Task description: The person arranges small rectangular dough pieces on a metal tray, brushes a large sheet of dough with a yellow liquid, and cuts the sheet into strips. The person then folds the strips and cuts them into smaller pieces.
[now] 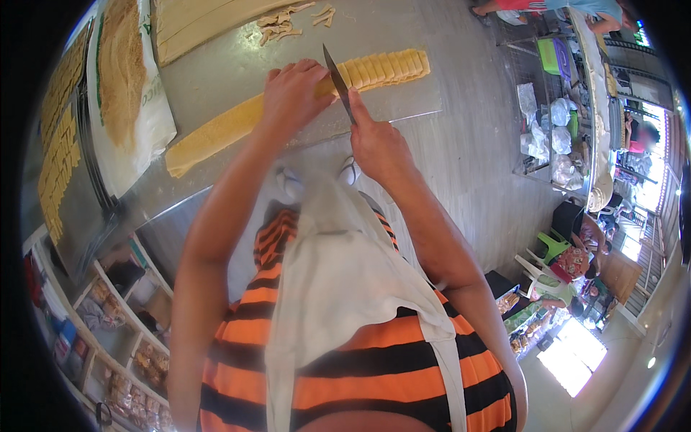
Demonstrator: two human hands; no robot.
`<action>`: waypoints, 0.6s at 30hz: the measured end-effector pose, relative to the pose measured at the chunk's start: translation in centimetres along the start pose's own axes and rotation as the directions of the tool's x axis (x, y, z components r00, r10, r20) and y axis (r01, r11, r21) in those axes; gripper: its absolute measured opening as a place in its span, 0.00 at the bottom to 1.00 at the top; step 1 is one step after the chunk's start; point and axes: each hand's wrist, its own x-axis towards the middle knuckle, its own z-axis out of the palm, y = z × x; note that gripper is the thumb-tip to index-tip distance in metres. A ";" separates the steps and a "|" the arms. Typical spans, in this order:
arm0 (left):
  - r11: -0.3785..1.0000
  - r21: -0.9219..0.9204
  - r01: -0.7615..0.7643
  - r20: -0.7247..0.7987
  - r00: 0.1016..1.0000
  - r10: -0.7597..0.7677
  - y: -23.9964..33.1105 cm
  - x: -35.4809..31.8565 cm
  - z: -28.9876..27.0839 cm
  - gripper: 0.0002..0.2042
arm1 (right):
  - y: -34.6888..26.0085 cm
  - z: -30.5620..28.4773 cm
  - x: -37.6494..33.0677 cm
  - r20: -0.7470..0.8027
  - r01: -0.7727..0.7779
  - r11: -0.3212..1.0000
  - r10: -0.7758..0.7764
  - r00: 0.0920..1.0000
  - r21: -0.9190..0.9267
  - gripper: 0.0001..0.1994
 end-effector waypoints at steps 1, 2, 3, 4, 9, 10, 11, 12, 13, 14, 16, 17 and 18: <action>1.000 -0.005 0.012 0.019 1.000 -0.012 0.0 0.2 0.2 0.19 | 0.1 0.3 0.0 0.028 -0.026 1.000 0.026 0.999 -0.011 0.33; 1.000 -0.012 0.024 0.041 0.999 -0.024 -0.1 0.3 0.4 0.19 | 0.2 0.6 -0.1 0.035 -0.034 0.999 0.034 0.999 -0.012 0.33; 1.000 -0.025 0.006 0.032 0.999 -0.005 -0.2 0.4 0.6 0.18 | 0.4 0.8 0.0 0.075 -0.072 0.997 0.074 0.994 -0.038 0.33; 0.999 -0.037 -0.011 0.019 1.000 0.012 -0.4 0.5 0.8 0.18 | 0.5 1.1 0.4 0.031 -0.025 0.999 0.026 0.999 -0.022 0.33; 1.000 -0.014 -0.022 0.033 0.999 0.022 -1.1 0.8 1.7 0.16 | 0.1 3.3 4.5 -0.070 0.036 0.998 -0.040 0.997 -0.055 0.34; 1.000 0.001 -0.028 0.045 0.999 0.028 -1.1 0.7 1.7 0.16 | 0.4 3.9 3.8 -0.057 0.013 0.999 -0.015 0.998 -0.038 0.34; 0.999 0.017 -0.037 0.045 0.998 0.036 -1.1 0.9 1.7 0.16 | 0.6 4.1 3.0 -0.053 -0.006 1.000 0.004 0.999 -0.028 0.33; 0.999 0.023 -0.041 0.032 0.999 0.040 -1.1 1.1 1.5 0.16 | 0.7 4.0 2.2 -0.042 -0.032 0.999 0.030 0.999 -0.031 0.33; 0.999 0.026 -0.042 0.025 0.999 0.042 -1.1 1.0 1.5 0.16 | 0.8 3.9 0.7 -0.012 -0.051 0.998 0.051 0.999 -0.023 0.33; 0.999 0.027 -0.040 0.023 0.999 0.040 -1.0 0.8 1.6 0.16 | 0.9 3.8 -1.4 0.033 -0.086 0.996 0.086 0.996 -0.024 0.33; 0.999 0.023 -0.033 0.033 0.999 0.033 -1.0 1.0 1.5 0.18 | 0.9 2.8 -4.6 0.124 -0.147 0.989 0.149 0.981 -0.026 0.33; 1.000 0.026 -0.014 0.056 0.998 0.013 -1.1 1.0 1.4 0.18 | 1.0 1.9 -6.2 0.179 -0.177 0.984 0.179 0.967 -0.027 0.33; 1.000 0.004 -0.020 0.024 1.000 0.020 -1.1 0.7 1.3 0.19 | 1.0 1.2 -6.9 0.222 -0.185 0.983 0.183 0.958 -0.013 0.33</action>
